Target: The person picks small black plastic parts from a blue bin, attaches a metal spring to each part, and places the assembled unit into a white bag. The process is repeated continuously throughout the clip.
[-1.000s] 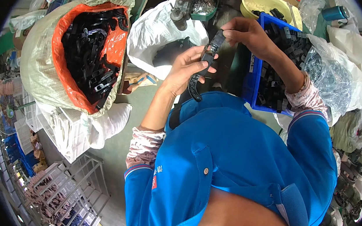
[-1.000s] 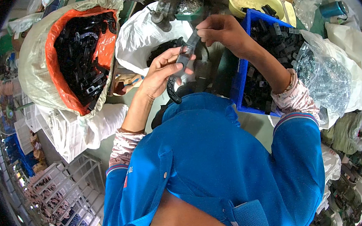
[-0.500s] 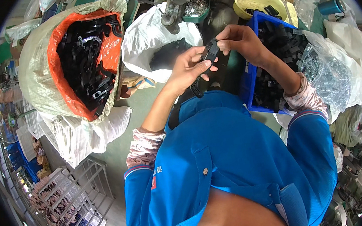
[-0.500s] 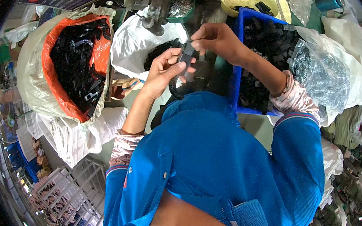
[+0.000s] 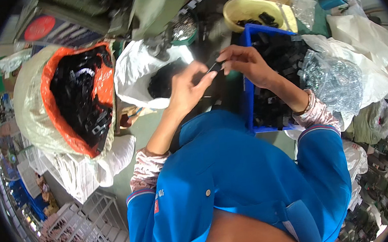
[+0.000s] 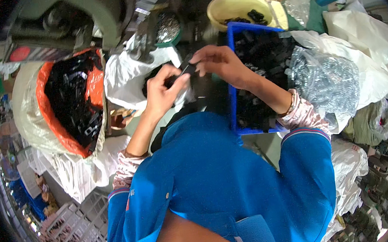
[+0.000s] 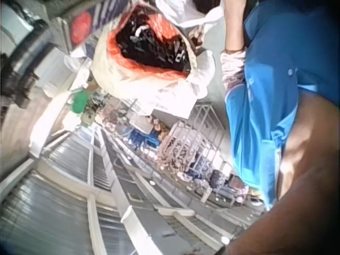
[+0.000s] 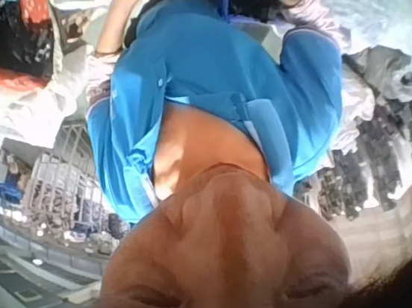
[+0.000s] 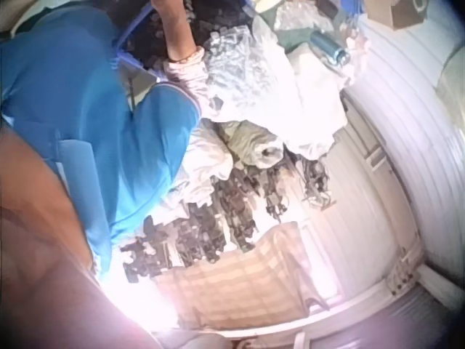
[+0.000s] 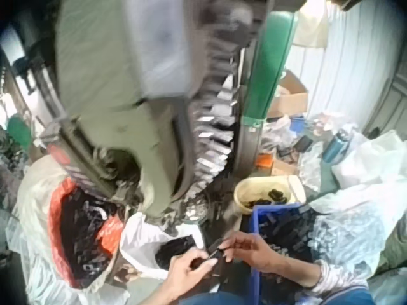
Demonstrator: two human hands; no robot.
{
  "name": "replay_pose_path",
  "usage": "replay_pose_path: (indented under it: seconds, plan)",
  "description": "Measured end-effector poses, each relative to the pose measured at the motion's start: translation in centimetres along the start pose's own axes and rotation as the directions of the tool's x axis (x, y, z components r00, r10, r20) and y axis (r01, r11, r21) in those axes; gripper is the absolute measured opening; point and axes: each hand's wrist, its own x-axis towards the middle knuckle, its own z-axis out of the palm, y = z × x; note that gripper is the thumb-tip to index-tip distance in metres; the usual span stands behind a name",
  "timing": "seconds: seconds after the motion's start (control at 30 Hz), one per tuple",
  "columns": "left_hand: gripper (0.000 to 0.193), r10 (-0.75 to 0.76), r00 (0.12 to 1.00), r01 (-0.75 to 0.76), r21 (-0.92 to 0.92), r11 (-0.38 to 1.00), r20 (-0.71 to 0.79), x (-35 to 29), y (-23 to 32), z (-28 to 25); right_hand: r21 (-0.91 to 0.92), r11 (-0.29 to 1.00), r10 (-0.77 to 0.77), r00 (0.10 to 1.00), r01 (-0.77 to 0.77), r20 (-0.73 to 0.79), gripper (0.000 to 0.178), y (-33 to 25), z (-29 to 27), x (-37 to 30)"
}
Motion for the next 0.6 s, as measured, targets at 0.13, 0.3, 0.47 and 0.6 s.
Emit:
replay_pose_path:
  seconds: [0.13,0.3,0.47,0.6]
  plan:
    - [0.021,-0.227,0.974,0.216,-0.206,0.954,-0.028,-0.4,-0.5,0.5,-0.681,0.725,-0.030,0.983,-0.103,-0.181,0.025,-4.4,-7.3,4.4]
    - [0.025,-0.251,0.968,0.229,-0.342,0.911,-0.021,-1.1,0.8,0.4,-0.916,0.018,-0.309,0.869,-0.402,-0.387,0.018,1.5,-27.9,9.8]
    - [0.022,-0.316,0.947,0.264,-0.431,0.863,-0.053,-3.3,0.9,-1.8,-0.941,-0.081,-0.168,0.935,-0.329,-0.312,0.020,8.5,-29.3,9.2]
    - [0.021,-0.281,0.955,0.209,-0.450,0.868,-0.098,-4.1,-0.1,-2.0,-0.937,-0.125,0.021,0.943,-0.327,-0.332,0.023,6.5,-29.0,9.8]
